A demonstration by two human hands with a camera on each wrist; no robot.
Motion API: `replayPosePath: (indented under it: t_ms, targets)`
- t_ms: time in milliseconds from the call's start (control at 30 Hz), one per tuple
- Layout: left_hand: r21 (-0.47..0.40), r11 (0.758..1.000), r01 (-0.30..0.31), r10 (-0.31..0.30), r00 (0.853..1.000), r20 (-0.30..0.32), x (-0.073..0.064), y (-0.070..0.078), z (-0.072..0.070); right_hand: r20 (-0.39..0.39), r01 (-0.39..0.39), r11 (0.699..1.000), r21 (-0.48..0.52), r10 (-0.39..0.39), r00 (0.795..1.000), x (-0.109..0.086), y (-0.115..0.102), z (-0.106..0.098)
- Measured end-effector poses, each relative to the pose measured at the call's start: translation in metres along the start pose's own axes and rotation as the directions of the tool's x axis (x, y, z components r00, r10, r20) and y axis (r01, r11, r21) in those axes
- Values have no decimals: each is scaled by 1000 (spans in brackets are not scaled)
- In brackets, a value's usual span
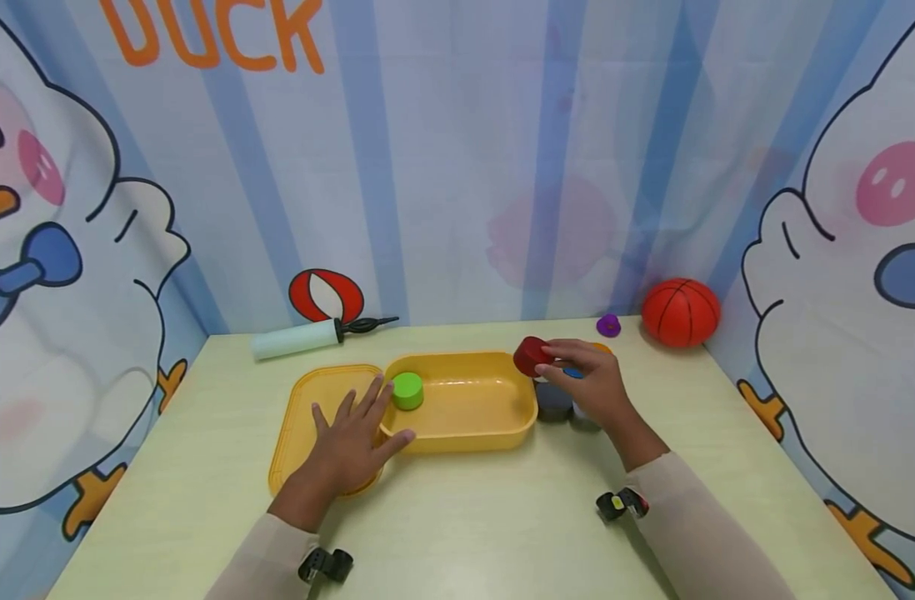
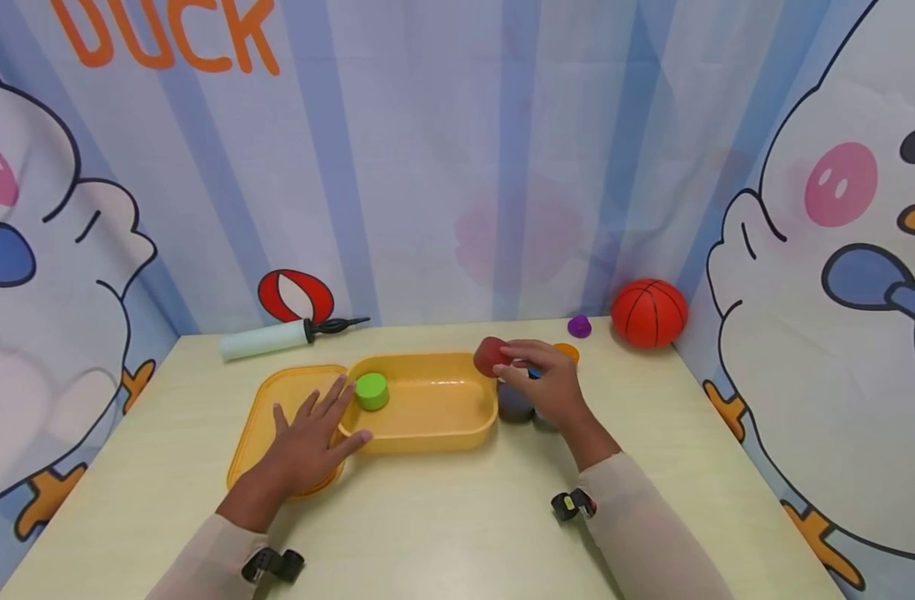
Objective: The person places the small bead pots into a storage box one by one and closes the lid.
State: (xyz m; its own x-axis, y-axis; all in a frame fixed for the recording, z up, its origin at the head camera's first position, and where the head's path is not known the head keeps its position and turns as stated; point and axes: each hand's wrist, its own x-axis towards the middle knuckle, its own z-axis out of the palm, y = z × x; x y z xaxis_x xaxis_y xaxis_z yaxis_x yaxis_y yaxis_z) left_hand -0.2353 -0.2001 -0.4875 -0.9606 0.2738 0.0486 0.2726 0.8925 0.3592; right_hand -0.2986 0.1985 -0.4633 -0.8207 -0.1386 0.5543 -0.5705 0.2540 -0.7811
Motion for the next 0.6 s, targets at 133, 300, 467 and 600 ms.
replayPosePath:
  t_ms: [133,300,467,600]
  targets:
    - [-8,1000,0,0,1000,7,-1,1,-1,44,-33,998,-59,35,998,3,-6,9]
    - [-8,1000,2,-2,1000,11,-1,2,-2,82,-52,996,-75,58,995,5,-13,22]
    - [-8,1000,3,-3,1000,8,-1,2,-2,115,-105,993,-59,111,987,9,-17,36]
    - [-9,1000,5,-5,1000,6,-1,2,-2,139,-163,985,-60,170,976,10,-21,47]
